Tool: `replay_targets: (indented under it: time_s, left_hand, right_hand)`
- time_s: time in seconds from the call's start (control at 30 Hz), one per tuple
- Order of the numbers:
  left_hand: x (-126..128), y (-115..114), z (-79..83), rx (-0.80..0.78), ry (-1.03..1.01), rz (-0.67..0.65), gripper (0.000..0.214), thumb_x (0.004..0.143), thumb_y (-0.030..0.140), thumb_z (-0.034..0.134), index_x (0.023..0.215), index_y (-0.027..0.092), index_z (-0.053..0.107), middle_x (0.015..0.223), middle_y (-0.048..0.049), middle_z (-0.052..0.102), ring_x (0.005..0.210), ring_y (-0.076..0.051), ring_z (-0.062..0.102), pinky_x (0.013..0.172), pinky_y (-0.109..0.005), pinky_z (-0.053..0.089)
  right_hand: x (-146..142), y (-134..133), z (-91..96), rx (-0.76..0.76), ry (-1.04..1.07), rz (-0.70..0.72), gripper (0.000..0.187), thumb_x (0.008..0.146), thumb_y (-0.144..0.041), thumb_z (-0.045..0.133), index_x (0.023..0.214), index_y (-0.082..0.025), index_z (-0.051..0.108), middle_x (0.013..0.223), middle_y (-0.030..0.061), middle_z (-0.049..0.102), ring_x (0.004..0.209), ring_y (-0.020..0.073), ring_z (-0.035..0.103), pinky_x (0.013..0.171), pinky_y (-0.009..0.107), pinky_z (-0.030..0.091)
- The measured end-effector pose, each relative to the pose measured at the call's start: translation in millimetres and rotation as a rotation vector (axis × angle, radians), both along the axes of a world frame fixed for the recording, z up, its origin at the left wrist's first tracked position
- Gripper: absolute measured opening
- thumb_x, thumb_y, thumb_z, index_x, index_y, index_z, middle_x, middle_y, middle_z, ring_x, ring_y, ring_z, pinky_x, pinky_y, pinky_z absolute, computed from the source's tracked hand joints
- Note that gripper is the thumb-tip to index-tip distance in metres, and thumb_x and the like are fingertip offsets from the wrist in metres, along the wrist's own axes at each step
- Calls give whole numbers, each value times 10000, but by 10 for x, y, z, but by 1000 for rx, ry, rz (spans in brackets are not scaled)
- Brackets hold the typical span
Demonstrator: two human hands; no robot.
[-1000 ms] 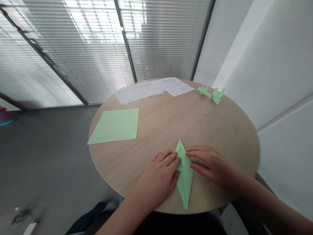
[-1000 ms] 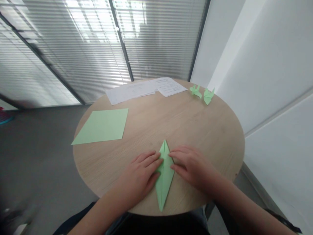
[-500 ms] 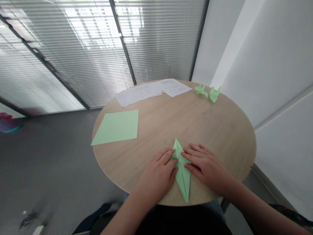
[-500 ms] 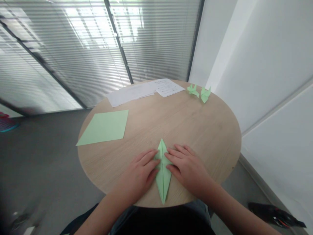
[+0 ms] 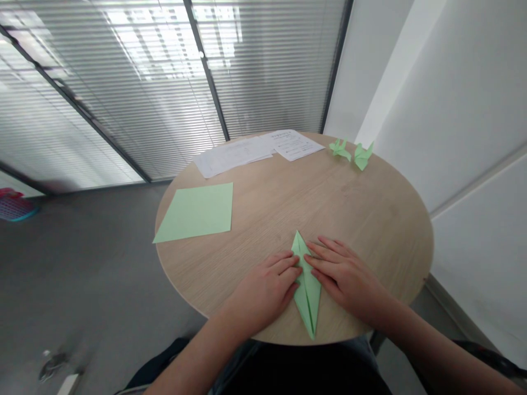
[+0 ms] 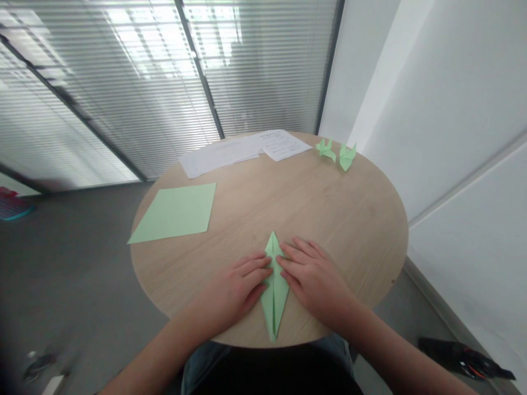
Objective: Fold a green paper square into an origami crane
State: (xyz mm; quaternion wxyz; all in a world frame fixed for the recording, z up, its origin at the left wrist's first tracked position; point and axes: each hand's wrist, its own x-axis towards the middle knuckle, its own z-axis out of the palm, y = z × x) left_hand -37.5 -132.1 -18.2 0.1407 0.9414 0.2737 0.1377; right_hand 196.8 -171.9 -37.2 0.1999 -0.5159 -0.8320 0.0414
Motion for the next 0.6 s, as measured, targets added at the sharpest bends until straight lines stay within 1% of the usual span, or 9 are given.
replay_targets:
  time_s: [0.07,0.13,0.2,0.27,0.37,0.43,0.5,0.53,0.6]
  left_hand:
    - [6,5,27,-21,22,-2,272,1002,191,562,1252,159,663,1381,-111,658,1376,-261,539,1164,-466,452]
    - [7,9,48,-27,31,-4,299,1006,189,548,1288,176,647,1387,-104,652,1370,-261,543,1159,-471,454]
    - [2,10,55,-8,28,-15,333,1014,192,530,1329,212,637,1378,-103,649,1365,-266,544,1138,-481,469]
    - [-8,6,51,14,29,-25,348,1012,186,527,1330,245,655,1369,-110,644,1360,-278,547,1116,-490,484]
    - [-20,-3,40,22,37,-25,352,996,167,544,1308,247,685,1364,-122,639,1345,-293,557,1103,-488,494]
    - [-24,-7,33,28,37,-25,357,996,162,542,1313,240,685,1367,-124,636,1344,-296,557,1101,-480,497]
    - [-24,-10,28,41,36,-29,358,997,161,543,1320,231,679,1371,-124,634,1351,-298,551,1106,-475,494]
    - [-23,-11,26,47,37,-32,358,996,159,546,1323,227,675,1373,-123,634,1357,-299,546,1112,-474,488]
    - [-20,-13,23,53,39,-38,358,993,152,552,1325,219,667,1373,-119,636,1368,-297,536,1128,-477,473]
  right_hand:
    - [32,37,25,-22,25,36,359,1011,-192,497,1281,-261,724,1438,58,642,1387,313,529,1149,580,412]
    - [84,102,67,-44,37,94,374,1000,-162,495,1269,-277,729,1399,54,671,1350,301,565,1136,569,422]
    - [141,192,123,-62,40,170,357,992,-160,517,1238,-282,746,1358,56,699,1297,283,607,1117,534,443]
    - [188,294,182,-82,33,228,325,989,-163,537,1191,-272,768,1308,62,725,1232,263,645,1094,493,460]
    - [221,441,246,-107,24,295,281,985,-173,565,1141,-258,783,1218,59,756,1126,236,680,1048,440,475]
    - [212,516,255,-111,32,317,290,978,-173,580,1193,-249,759,1164,58,763,1071,222,684,1007,410,482]
    - [179,569,237,-92,25,311,342,978,-168,572,1282,-243,711,1124,66,756,1040,219,672,965,390,482]
    - [156,587,220,-75,5,305,363,985,-169,559,1313,-246,691,1098,70,747,1020,220,662,938,383,482]
    - [109,607,183,-27,-76,298,365,998,-173,530,1317,-256,687,1012,75,715,951,224,632,874,376,473]
